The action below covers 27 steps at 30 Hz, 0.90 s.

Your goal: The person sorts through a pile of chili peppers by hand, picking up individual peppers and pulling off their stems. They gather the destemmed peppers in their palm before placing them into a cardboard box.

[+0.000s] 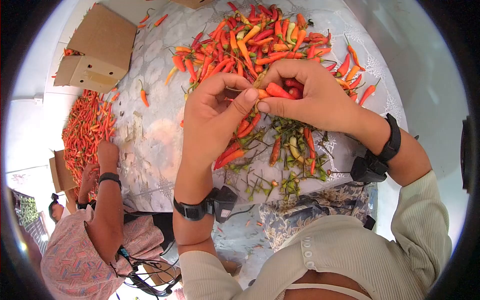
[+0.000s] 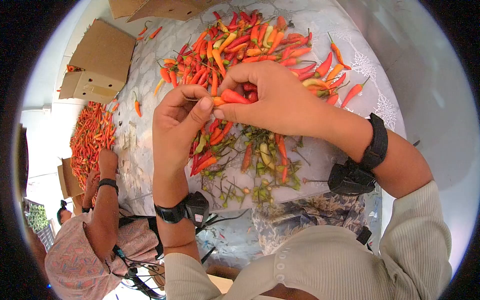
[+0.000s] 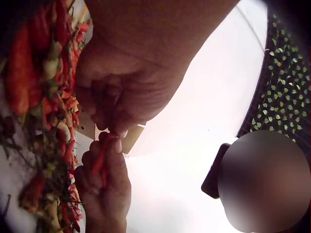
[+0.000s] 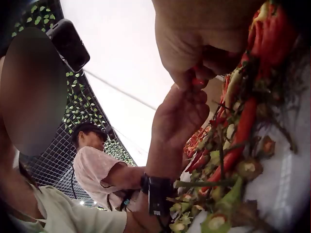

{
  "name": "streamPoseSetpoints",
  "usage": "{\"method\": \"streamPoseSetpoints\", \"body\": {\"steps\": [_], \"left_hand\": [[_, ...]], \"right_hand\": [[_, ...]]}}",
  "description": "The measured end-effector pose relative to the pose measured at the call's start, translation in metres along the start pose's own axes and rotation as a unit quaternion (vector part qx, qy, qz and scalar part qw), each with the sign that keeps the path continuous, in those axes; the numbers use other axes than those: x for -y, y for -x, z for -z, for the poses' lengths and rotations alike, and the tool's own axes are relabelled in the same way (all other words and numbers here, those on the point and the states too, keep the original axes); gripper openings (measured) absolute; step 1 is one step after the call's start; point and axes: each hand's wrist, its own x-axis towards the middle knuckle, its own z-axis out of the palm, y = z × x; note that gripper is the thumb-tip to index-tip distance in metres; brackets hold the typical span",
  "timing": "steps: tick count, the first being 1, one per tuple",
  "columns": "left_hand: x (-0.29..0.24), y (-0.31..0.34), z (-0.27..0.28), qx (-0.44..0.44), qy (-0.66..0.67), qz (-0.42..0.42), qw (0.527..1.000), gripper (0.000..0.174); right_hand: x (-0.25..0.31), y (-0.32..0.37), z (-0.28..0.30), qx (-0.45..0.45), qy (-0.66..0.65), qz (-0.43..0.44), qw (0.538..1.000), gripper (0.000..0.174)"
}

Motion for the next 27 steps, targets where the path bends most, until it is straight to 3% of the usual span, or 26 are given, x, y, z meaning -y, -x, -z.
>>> {"method": "streamPoseSetpoints", "body": {"steps": [7, 10, 13, 18, 21, 24, 25, 27], "left_hand": [[0.003, 0.001, 0.011, 0.013, -0.021, -0.022, 0.999, 0.011], [0.003, 0.000, 0.013, 0.027, 0.011, -0.031, 0.999, 0.010], [0.002, 0.001, 0.013, 0.020, 0.075, -0.040, 0.996, 0.009], [-0.002, -0.001, 0.033, -0.023, 0.161, -0.107, 0.981, 0.011], [-0.006, -0.001, 0.035, 0.039, 0.183, -0.141, 0.972, 0.010], [-0.005, -0.003, 0.022, -0.017, 0.024, -0.145, 0.989, 0.012], [-0.003, -0.003, 0.018, -0.048, -0.105, -0.132, 0.984, 0.013], [0.004, -0.002, 0.012, -0.107, -0.355, -0.100, 0.923, 0.014]], "right_hand": [[0.001, 0.001, -0.001, 0.035, -0.010, 0.047, 0.998, 0.020], [0.000, 0.001, 0.001, 0.036, -0.001, 0.116, 0.993, 0.019], [0.001, 0.001, 0.003, 0.047, -0.027, 0.091, 0.994, 0.020], [0.000, -0.005, 0.007, -0.054, -0.117, -0.015, 0.992, 0.020], [-0.003, -0.010, 0.011, -0.078, -0.213, -0.069, 0.972, 0.022], [-0.006, -0.010, 0.012, -0.066, -0.302, -0.103, 0.946, 0.023], [-0.002, -0.009, 0.010, -0.068, -0.311, -0.108, 0.942, 0.023], [-0.002, -0.008, 0.009, -0.065, -0.332, -0.113, 0.934, 0.023]]}}
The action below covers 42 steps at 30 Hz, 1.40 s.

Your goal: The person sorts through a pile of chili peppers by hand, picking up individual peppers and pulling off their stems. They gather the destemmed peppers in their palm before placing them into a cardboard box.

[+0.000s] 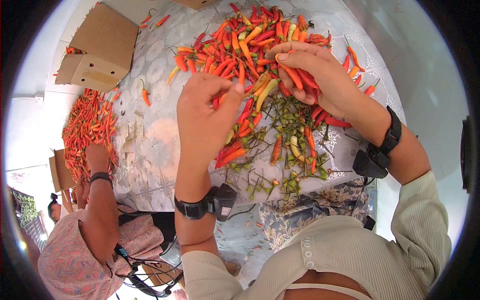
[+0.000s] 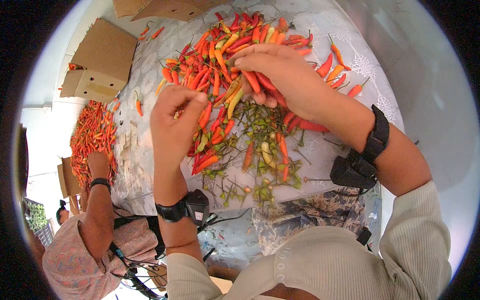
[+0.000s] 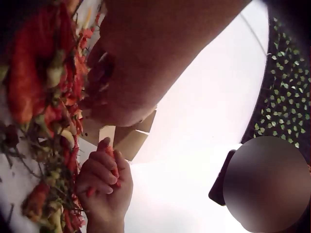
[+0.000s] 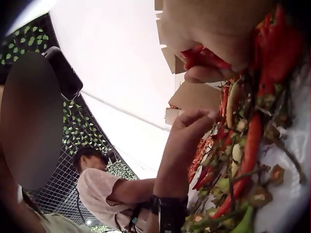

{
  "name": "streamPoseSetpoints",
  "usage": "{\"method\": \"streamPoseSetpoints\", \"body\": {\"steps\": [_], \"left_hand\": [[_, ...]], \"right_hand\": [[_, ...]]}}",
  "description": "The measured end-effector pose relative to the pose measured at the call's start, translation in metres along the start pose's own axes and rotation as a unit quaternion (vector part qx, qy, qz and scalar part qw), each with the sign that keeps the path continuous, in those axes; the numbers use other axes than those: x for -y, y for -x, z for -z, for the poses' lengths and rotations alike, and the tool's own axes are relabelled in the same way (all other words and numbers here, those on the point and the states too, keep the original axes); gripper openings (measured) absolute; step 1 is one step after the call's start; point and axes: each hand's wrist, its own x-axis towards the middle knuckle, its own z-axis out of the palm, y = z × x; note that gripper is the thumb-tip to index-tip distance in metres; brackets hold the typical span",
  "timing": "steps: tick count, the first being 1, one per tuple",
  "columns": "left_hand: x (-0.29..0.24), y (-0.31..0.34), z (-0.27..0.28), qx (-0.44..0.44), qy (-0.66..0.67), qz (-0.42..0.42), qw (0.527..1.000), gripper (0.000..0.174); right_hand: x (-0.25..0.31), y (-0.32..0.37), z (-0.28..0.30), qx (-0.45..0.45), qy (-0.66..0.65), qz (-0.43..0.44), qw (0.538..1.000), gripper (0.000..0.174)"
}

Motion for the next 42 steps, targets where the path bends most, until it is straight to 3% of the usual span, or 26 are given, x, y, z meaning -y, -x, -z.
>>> {"method": "streamPoseSetpoints", "body": {"steps": [3, 9, 12, 19, 24, 30, 33, 36, 39, 42], "left_hand": [[0.006, 0.001, -0.006, 0.042, -0.180, -0.039, 0.982, 0.013], [0.001, 0.003, -0.008, 0.109, -0.208, -0.005, 0.972, 0.017], [0.003, 0.005, -0.010, 0.091, -0.207, -0.018, 0.974, 0.015], [0.002, 0.001, -0.006, 0.031, -0.027, 0.041, 0.998, 0.014], [0.005, 0.001, -0.004, 0.014, 0.201, 0.150, 0.968, 0.014], [-0.006, -0.002, 0.002, -0.057, 0.187, 0.166, 0.966, 0.019], [0.003, -0.002, -0.001, -0.113, 0.227, 0.087, 0.963, 0.021], [-0.007, -0.001, -0.007, -0.104, 0.276, 0.014, 0.956, 0.021], [-0.012, 0.004, -0.014, -0.040, 0.322, 0.017, 0.946, 0.021], [-0.009, 0.006, -0.017, -0.020, 0.259, -0.047, 0.965, 0.020]], "right_hand": [[-0.002, -0.002, 0.002, 0.003, -0.025, -0.014, 1.000, 0.022], [0.000, -0.001, -0.001, 0.010, -0.019, -0.045, 0.999, 0.024], [-0.002, -0.003, 0.001, 0.033, -0.001, -0.040, 0.999, 0.025], [-0.002, -0.001, -0.002, 0.011, -0.020, -0.056, 0.998, 0.023], [-0.003, -0.002, 0.001, 0.047, 0.038, -0.030, 0.998, 0.023], [0.000, 0.003, 0.000, 0.068, 0.074, -0.031, 0.994, 0.025], [0.003, 0.007, -0.007, 0.057, 0.119, -0.032, 0.991, 0.025], [0.002, 0.009, -0.012, 0.054, 0.153, -0.028, 0.986, 0.025], [-0.001, 0.009, -0.013, 0.047, 0.172, -0.014, 0.984, 0.026], [-0.001, 0.008, -0.010, 0.037, 0.168, -0.009, 0.985, 0.027]]}}
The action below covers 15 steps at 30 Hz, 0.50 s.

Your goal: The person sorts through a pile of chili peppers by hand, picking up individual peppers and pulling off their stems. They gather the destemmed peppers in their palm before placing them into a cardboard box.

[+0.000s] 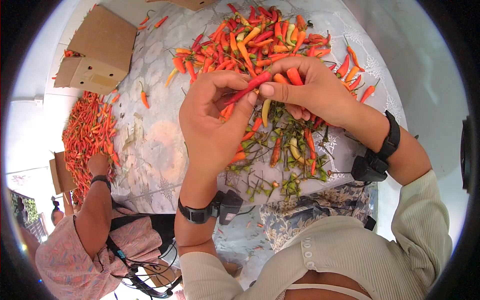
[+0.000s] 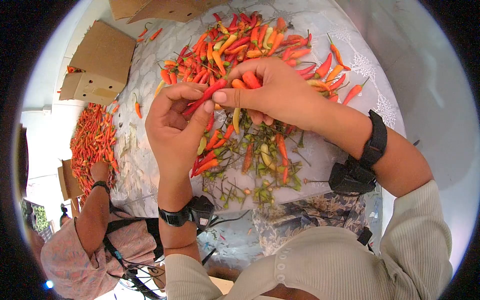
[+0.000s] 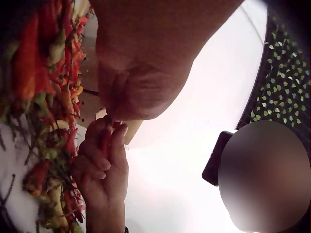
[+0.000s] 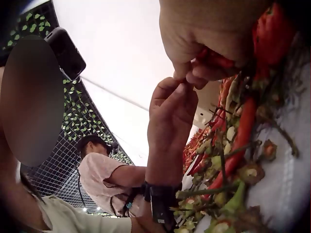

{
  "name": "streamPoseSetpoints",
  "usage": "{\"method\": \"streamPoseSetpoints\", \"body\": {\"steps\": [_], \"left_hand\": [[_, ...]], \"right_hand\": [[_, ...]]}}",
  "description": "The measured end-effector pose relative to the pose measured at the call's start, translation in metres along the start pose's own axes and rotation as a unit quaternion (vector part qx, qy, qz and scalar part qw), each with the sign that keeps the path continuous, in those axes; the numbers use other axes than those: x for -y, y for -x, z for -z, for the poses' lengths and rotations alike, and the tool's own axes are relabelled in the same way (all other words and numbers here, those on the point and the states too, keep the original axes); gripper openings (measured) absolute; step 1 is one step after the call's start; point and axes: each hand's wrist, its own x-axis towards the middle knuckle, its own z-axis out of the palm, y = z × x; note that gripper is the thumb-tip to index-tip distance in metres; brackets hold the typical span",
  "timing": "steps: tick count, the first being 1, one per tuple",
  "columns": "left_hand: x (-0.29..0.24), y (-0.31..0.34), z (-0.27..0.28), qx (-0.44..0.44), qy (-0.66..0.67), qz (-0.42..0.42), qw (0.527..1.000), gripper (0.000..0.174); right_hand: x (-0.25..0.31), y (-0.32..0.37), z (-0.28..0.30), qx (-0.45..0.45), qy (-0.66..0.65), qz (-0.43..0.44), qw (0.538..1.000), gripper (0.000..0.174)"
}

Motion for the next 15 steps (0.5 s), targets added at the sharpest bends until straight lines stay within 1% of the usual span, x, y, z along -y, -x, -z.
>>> {"method": "streamPoseSetpoints", "body": {"steps": [3, 6, 9, 12, 14, 15], "left_hand": [[-0.0034, 0.0001, 0.0030, 0.052, -0.116, -0.042, 0.991, 0.017], [-0.0043, 0.0001, 0.0029, 0.077, -0.068, -0.046, 0.994, 0.016], [-0.0040, 0.0012, 0.0013, 0.008, -0.032, 0.047, 0.998, 0.017], [-0.0035, -0.0023, 0.0012, -0.060, -0.024, 0.014, 0.998, 0.019], [-0.0053, -0.0041, 0.0006, -0.079, -0.076, -0.009, 0.994, 0.018], [-0.0057, -0.0049, 0.0004, -0.089, -0.101, -0.021, 0.991, 0.018]], "right_hand": [[-0.0005, 0.0001, 0.0000, -0.013, -0.017, 0.002, 1.000, 0.030], [-0.0022, 0.0006, 0.0013, -0.014, -0.035, 0.016, 0.999, 0.034], [-0.0034, 0.0000, 0.0022, -0.004, -0.053, 0.022, 0.998, 0.035], [-0.0039, -0.0003, 0.0030, 0.017, -0.040, 0.013, 0.999, 0.036], [-0.0014, 0.0011, 0.0020, 0.027, -0.012, 0.001, 1.000, 0.035], [-0.0023, 0.0013, 0.0008, 0.023, 0.006, 0.014, 1.000, 0.035]]}}
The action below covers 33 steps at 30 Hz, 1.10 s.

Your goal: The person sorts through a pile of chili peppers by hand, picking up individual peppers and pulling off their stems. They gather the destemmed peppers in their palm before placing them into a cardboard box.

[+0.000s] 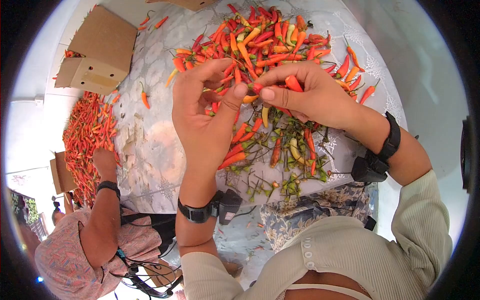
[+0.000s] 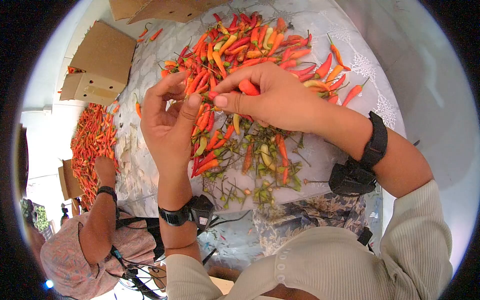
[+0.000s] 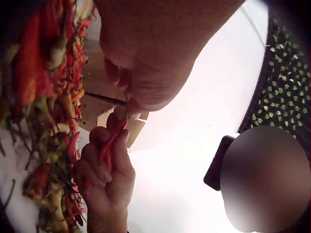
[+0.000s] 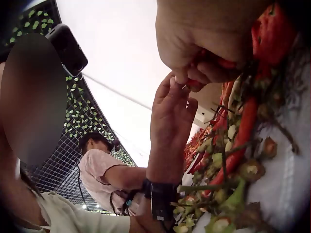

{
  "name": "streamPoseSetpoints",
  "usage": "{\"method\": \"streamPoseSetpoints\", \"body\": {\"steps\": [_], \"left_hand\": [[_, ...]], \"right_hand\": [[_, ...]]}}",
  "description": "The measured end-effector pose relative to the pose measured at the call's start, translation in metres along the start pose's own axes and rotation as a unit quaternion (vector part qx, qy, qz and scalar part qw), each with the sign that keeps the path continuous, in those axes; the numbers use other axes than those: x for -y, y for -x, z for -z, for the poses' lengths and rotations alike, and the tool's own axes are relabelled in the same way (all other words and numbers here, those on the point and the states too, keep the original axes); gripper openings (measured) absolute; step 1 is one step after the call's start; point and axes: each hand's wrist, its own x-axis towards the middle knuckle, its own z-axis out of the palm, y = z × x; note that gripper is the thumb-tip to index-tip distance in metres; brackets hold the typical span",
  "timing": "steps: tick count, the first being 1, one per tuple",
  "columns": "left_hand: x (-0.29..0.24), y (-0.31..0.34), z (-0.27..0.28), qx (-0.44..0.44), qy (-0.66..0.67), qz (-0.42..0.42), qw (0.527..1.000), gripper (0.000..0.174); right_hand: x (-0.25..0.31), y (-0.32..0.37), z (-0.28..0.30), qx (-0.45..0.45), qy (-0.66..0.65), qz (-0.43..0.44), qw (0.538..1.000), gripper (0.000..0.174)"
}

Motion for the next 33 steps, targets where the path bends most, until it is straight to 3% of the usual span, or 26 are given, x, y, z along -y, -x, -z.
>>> {"method": "streamPoseSetpoints", "body": {"steps": [3, 8, 12, 18, 21, 22, 25, 26, 27, 29, 30, 33], "left_hand": [[0.010, -0.003, 0.010, 0.087, -0.096, -0.092, 0.987, 0.016], [0.011, 0.000, 0.008, 0.098, -0.046, -0.023, 0.994, 0.011], [0.004, -0.002, 0.009, 0.121, -0.091, -0.030, 0.988, 0.012], [0.008, -0.005, 0.016, 0.191, 0.041, -0.001, 0.981, 0.014], [0.003, -0.002, 0.018, 0.192, 0.138, 0.080, 0.968, 0.015], [0.005, -0.001, 0.019, 0.169, 0.141, 0.084, 0.972, 0.016], [0.012, -0.005, 0.021, 0.108, 0.150, 0.096, 0.978, 0.017], [0.012, -0.004, 0.023, 0.093, 0.146, 0.114, 0.978, 0.018], [0.013, -0.005, 0.024, 0.099, 0.123, 0.105, 0.982, 0.018], [0.014, -0.003, 0.023, 0.102, 0.111, 0.099, 0.984, 0.017], [0.016, -0.001, 0.021, 0.102, 0.122, 0.103, 0.982, 0.016], [0.022, 0.000, 0.018, 0.126, 0.105, 0.079, 0.983, 0.015]], "right_hand": [[-0.002, 0.000, -0.002, -0.005, 0.033, 0.026, 0.999, 0.033], [-0.001, -0.002, 0.000, 0.008, 0.042, 0.051, 0.998, 0.022], [-0.010, -0.006, 0.003, 0.030, 0.066, 0.062, 0.995, 0.021], [-0.001, 0.001, 0.005, 0.096, 0.022, 0.064, 0.993, 0.019], [-0.002, 0.000, 0.007, 0.114, 0.033, 0.112, 0.987, 0.018], [-0.007, -0.004, 0.007, 0.107, 0.055, 0.171, 0.978, 0.018], [0.002, -0.002, 0.010, 0.034, 0.094, 0.164, 0.981, 0.019], [0.007, -0.002, 0.011, -0.009, 0.064, 0.147, 0.987, 0.018], [0.017, 0.002, 0.015, -0.081, 0.101, 0.185, 0.974, 0.019], [0.036, 0.010, 0.019, -0.213, 0.161, 0.264, 0.927, 0.021], [0.045, 0.016, 0.016, -0.267, 0.110, 0.292, 0.912, 0.018], [0.075, 0.040, 0.016, -0.347, 0.106, 0.486, 0.795, 0.020]]}}
